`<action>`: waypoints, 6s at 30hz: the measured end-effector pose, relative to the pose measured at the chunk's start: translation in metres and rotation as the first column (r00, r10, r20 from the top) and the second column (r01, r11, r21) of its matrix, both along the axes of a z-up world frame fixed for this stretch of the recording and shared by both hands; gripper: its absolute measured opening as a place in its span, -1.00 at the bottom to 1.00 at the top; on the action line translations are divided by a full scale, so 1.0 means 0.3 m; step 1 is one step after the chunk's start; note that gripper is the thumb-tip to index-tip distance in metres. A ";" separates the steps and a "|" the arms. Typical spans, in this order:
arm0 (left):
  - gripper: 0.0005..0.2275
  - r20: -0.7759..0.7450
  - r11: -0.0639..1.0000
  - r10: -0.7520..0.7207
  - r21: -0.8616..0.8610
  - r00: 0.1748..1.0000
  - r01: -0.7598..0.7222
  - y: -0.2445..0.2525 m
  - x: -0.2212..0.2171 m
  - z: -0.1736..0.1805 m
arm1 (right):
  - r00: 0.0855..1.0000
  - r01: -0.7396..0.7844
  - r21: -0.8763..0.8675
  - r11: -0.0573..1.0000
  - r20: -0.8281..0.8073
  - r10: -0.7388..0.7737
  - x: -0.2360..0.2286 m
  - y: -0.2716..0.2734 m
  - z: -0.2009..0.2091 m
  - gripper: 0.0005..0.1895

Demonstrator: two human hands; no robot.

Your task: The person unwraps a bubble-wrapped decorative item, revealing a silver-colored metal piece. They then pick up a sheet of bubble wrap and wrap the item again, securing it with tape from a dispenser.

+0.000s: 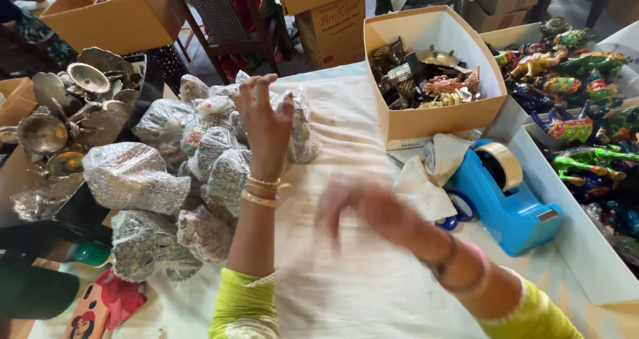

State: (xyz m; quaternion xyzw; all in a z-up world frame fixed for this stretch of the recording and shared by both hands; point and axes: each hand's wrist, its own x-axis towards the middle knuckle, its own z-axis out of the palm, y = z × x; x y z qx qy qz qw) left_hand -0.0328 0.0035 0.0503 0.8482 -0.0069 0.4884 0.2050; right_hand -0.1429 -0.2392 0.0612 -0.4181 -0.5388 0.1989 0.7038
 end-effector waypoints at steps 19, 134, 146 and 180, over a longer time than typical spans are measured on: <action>-0.27 -0.571 0.954 0.020 0.256 0.821 0.155 0.019 0.150 -0.060 | 0.670 0.667 -0.664 0.338 0.733 0.118 0.381 0.072 -0.459 -0.58; -0.11 -0.752 0.383 -0.600 0.027 0.271 0.923 -0.310 -0.444 -0.544 | 0.803 0.112 -0.752 0.650 -0.317 -0.504 0.492 0.025 -0.536 -0.11; -0.49 -0.633 -0.218 -0.478 -0.586 -0.609 0.780 -0.377 -0.461 -0.563 | 0.843 0.295 -0.789 0.538 -0.050 -0.536 0.500 0.057 -0.600 -0.26; -0.54 -0.618 0.745 0.650 0.405 0.441 -0.531 1.358 -0.180 0.166 | 0.789 0.340 -0.831 0.441 -0.003 -0.614 0.494 0.076 -0.612 -0.59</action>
